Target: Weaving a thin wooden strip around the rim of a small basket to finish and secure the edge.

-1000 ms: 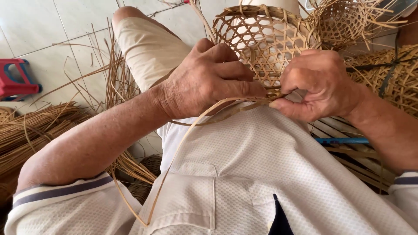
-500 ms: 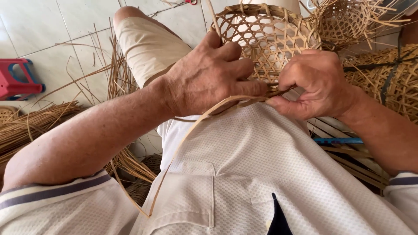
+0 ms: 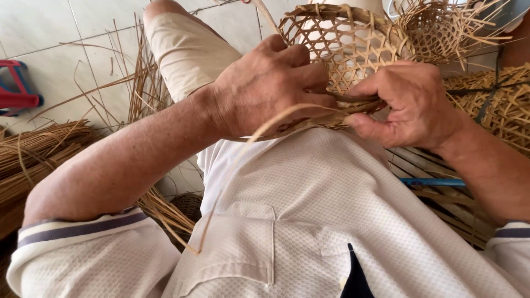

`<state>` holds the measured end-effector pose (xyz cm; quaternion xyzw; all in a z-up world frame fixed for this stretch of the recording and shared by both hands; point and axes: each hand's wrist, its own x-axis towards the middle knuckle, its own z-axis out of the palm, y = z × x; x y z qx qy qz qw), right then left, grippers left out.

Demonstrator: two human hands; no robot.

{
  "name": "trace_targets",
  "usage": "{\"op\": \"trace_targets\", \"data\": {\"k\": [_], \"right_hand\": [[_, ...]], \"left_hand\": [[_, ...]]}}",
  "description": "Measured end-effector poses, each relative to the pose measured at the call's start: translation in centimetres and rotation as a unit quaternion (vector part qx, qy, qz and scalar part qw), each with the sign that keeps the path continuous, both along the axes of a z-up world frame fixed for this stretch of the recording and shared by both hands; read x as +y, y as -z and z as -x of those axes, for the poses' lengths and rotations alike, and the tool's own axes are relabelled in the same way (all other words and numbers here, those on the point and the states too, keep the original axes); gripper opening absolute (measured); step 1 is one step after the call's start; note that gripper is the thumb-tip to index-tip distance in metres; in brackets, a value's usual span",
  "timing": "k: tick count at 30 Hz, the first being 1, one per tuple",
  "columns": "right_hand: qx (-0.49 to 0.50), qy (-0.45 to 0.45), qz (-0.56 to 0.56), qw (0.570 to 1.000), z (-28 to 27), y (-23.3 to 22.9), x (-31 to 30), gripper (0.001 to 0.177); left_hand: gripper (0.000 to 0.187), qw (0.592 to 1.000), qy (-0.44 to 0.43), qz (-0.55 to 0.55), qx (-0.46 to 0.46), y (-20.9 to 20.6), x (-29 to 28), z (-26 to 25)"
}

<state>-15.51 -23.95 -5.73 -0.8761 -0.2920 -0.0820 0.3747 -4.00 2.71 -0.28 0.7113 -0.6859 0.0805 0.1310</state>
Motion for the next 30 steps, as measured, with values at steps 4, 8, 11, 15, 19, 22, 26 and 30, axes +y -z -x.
{"op": "trace_targets", "data": {"k": [4, 8, 11, 15, 19, 22, 26, 30], "right_hand": [[-0.015, -0.013, 0.028, 0.999, 0.0, 0.3, 0.3, 0.030], [-0.018, -0.016, 0.039, 0.999, -0.4, 0.7, 0.2, 0.029], [-0.035, -0.026, 0.047, 0.998, -0.9, 1.3, -0.2, 0.029], [-0.034, -0.037, 0.041, 0.998, -1.2, 1.9, -0.6, 0.028], [-0.022, -0.032, 0.015, 0.999, -1.6, 2.0, -1.1, 0.025], [-0.004, -0.027, 0.026, 0.999, -2.0, 1.8, -1.2, 0.022], [-0.006, -0.016, 0.033, 0.999, -2.1, 0.6, -0.5, 0.027], [0.004, -0.021, 0.019, 1.000, -2.5, 0.3, -0.4, 0.018]], "left_hand": [[0.017, 1.000, -0.009, 0.019, 0.018, 0.4, 0.6, 0.3], [0.019, 0.997, -0.001, 0.008, 0.072, 0.1, 0.9, -0.2], [0.016, 0.985, 0.035, 0.036, 0.166, 0.7, 0.6, -1.1], [0.043, 0.933, 0.045, 0.039, 0.356, -1.2, 1.3, -2.1], [0.037, 0.958, 0.017, -0.007, 0.285, -5.4, 3.7, -1.4], [0.039, 0.985, -0.143, -0.093, 0.028, -8.1, 4.3, 3.5], [0.033, 0.979, -0.195, 0.039, 0.045, -6.7, 3.0, 7.0], [0.085, 0.960, -0.255, 0.067, 0.095, 0.1, 2.7, 4.0]]}}
